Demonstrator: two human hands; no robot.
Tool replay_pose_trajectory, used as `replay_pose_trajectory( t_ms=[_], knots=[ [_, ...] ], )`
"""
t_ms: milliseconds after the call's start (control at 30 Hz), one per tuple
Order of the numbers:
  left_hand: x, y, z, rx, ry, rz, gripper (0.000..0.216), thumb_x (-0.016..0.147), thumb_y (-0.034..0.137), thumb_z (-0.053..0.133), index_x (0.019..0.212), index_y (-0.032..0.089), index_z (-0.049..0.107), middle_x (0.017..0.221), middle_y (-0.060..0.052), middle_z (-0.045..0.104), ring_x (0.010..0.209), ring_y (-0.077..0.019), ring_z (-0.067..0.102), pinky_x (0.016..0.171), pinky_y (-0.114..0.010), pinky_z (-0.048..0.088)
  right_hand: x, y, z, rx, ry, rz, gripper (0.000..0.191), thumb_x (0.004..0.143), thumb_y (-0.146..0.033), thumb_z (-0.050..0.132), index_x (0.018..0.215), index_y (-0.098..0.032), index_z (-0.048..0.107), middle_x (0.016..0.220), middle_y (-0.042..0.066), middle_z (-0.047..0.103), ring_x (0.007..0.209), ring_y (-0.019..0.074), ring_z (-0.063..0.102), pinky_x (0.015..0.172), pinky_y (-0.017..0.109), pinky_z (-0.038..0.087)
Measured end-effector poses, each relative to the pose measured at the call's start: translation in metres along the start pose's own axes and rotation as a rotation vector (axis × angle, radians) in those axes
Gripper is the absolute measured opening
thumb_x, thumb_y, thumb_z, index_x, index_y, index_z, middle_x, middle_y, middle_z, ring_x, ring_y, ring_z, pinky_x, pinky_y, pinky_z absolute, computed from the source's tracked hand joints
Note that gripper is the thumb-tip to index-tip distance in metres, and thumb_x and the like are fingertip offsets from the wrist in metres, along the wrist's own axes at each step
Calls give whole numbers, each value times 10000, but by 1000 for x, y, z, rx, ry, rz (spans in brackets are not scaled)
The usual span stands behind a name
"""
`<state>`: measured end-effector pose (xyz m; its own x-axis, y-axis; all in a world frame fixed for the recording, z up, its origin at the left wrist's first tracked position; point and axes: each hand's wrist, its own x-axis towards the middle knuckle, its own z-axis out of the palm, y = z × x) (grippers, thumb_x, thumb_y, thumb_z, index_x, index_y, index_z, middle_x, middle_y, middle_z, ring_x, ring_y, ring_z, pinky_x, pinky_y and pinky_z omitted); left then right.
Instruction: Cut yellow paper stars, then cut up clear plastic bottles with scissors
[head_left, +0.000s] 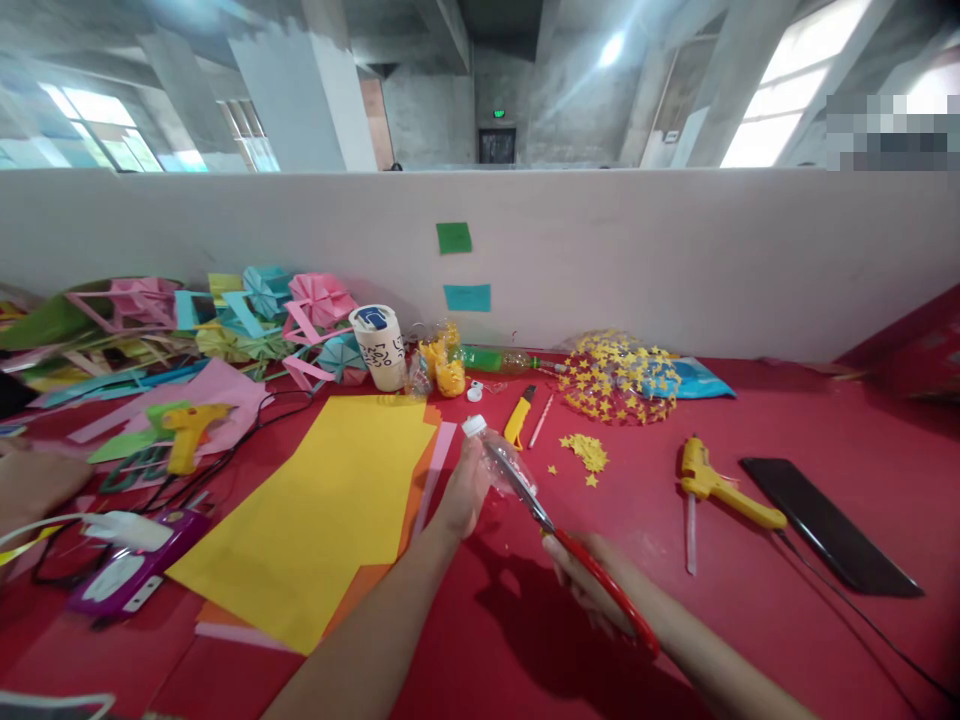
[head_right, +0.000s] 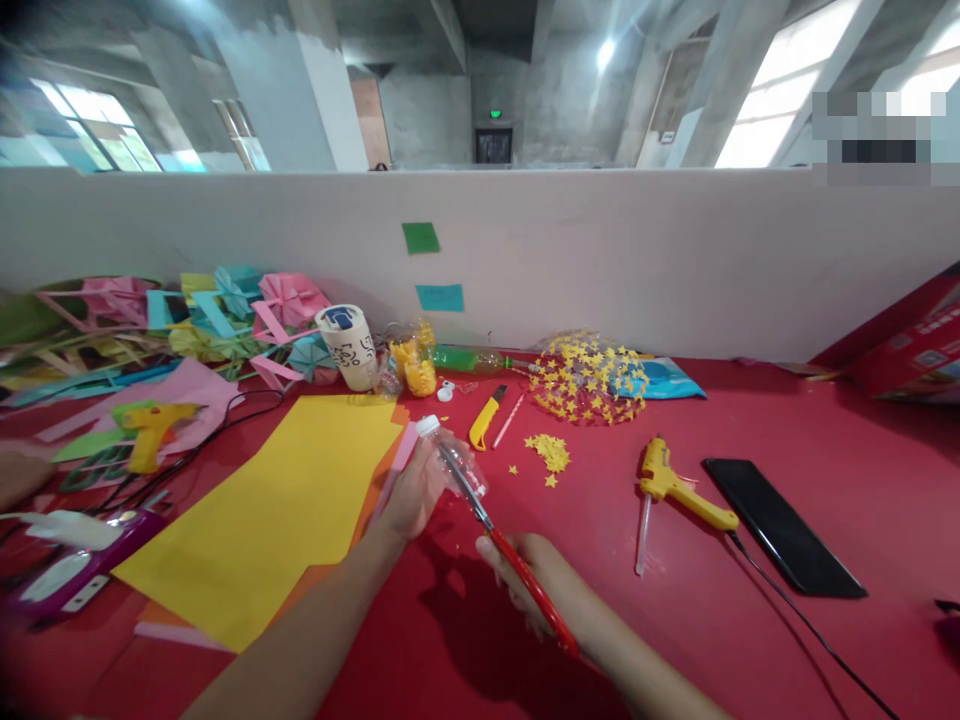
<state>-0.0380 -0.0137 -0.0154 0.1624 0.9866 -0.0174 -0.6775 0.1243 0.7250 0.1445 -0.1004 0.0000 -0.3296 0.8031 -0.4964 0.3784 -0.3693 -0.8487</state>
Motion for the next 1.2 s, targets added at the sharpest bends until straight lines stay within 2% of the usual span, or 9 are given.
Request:
replay_pose_trajectory(
  t_ms=[200,333,467,633,800,1000,1200],
  knots=[
    [2,-1,-6,12,-8,18,341,854,515,620,936,184,634,954,-56,707,1024,-224,644,937,-351,470,-2,-8,-1,-34,60,-6,641,751,-842,487,626,-217,411,417,-106,328,325,43,289,318,162,240],
    [1,-1,-4,12,20,18,344,829,509,657,942,185,642,982,-57,706,1065,-230,635,965,-361,462,-2,-7,-4,-19,27,-8,630,766,-834,480,651,-217,429,406,-111,321,310,50,298,313,167,262],
    [-1,-4,-3,28,50,4,336,798,472,712,985,198,658,1063,-46,696,1153,-218,598,1026,-348,424,-3,-4,-4,15,2,-1,596,809,-805,465,714,-216,438,439,-113,350,314,44,298,315,157,281],
    [-2,-9,-5,44,58,23,381,792,494,710,1020,197,641,1142,-62,673,1255,-232,532,1089,-355,366,0,1,-2,22,25,13,596,808,-807,460,691,-224,422,433,-113,343,301,48,298,290,159,279],
    [-1,-9,-6,88,2,29,411,817,550,656,1016,193,617,1113,-71,679,1211,-240,562,1080,-383,370,0,-5,-1,6,72,13,610,745,-810,536,641,-221,416,434,-98,366,311,48,313,298,164,242],
    [0,-11,-9,102,-3,63,377,828,534,651,1013,207,618,1047,-53,691,1156,-226,593,1051,-374,392,1,-13,0,-56,116,89,577,773,-746,568,594,-220,409,395,-100,338,295,43,292,299,170,221],
    [1,-11,-11,125,-9,76,361,848,511,636,1040,205,634,1096,-63,683,1199,-218,568,1078,-349,372,4,1,-3,45,24,12,578,814,-773,492,676,-214,438,426,-101,370,301,48,324,293,158,280]
  ],
)
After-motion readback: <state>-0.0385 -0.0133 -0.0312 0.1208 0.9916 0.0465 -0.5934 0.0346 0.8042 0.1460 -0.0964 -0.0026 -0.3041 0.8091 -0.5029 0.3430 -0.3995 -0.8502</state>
